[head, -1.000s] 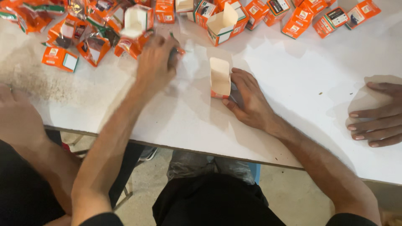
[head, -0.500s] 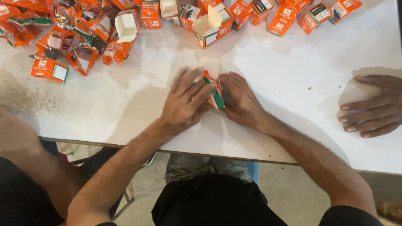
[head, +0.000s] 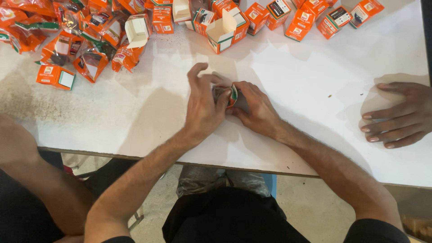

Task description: The person sits at a table covered with small orange cartons and plastic-wrapped items. They pick up a wrapped item, place it into an open carton, fold the carton flaps closed, and set the finished box aside, repeating this packing cycle with other boxes.

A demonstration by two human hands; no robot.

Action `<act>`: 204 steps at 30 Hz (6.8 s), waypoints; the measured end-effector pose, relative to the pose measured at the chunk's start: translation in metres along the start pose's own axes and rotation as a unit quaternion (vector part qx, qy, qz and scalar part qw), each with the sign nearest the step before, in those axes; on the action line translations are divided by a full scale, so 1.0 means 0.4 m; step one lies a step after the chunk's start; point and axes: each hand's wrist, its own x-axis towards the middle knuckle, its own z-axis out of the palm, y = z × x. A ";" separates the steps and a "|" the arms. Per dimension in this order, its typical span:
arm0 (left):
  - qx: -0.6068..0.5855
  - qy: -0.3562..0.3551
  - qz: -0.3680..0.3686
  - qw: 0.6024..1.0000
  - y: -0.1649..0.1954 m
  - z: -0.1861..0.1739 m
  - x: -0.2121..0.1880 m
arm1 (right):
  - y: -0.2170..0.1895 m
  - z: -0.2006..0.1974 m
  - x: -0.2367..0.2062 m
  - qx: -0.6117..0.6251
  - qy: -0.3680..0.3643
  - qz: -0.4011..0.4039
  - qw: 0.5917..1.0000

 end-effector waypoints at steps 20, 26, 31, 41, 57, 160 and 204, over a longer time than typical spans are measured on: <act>-0.429 -0.201 -0.347 0.809 -0.128 -0.070 0.040 | -0.034 0.021 -0.019 -0.223 0.010 -0.122 0.967; -0.228 -0.150 -0.159 0.949 -0.089 -0.027 0.021 | -0.035 0.018 -0.014 -0.120 0.050 -0.090 0.987; -0.073 -0.150 0.091 0.982 -0.045 -0.068 -0.008 | -0.034 0.011 -0.016 -0.112 0.045 -0.086 0.989; -0.067 -0.169 0.079 0.980 -0.057 -0.070 -0.019 | -0.038 0.013 -0.011 -0.080 0.055 -0.055 0.994; 0.157 -0.135 0.152 0.966 -0.106 -0.078 0.067 | 0.007 -0.063 0.011 -0.320 0.123 -0.011 0.939; 0.028 -0.060 -0.069 0.995 -0.035 0.009 0.044 | 0.002 -0.010 0.014 -0.048 0.025 -0.029 0.998; -0.017 -0.200 0.158 0.967 -0.080 -0.056 0.033 | -0.010 -0.009 0.005 -0.054 0.059 -0.064 0.995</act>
